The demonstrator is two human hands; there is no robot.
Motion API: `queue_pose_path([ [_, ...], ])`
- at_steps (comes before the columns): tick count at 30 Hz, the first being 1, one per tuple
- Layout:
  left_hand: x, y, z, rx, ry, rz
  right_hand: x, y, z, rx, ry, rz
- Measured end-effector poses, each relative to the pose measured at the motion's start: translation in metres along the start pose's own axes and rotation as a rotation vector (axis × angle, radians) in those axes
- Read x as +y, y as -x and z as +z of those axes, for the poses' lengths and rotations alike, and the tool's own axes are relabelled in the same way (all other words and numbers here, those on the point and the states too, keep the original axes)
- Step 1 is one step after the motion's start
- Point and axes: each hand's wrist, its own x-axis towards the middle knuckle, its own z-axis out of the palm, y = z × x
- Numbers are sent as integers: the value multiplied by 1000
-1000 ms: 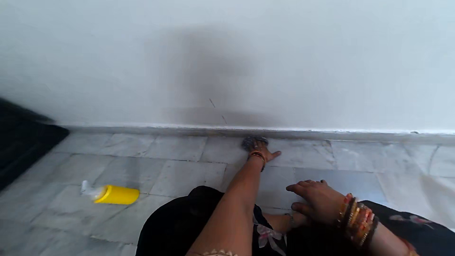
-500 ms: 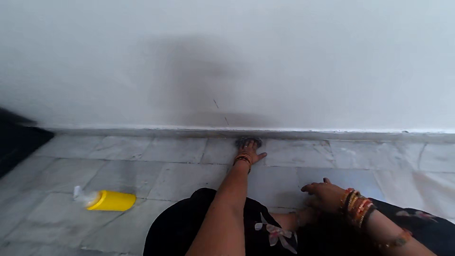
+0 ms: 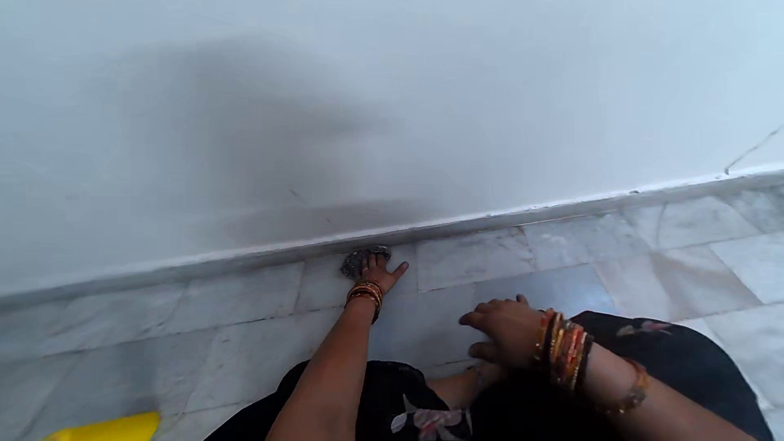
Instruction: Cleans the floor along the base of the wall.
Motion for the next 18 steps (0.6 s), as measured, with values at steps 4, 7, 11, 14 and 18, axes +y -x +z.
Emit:
queue_pose_path([
  [4,72,13,20,-37,-113,206,-16,24,-5,50,28,-176],
  [7,131,19,30,-61,-159,316,-11,39,-4,90,60,-199],
  [11,207,26,40,-102,-187,487,4,59,-6,218,31,-225],
  [14,256,26,41,-140,-233,538,14,65,-7,381,-20,-250],
  [18,296,27,45,-166,-287,625,22,49,-5,951,-370,-387],
])
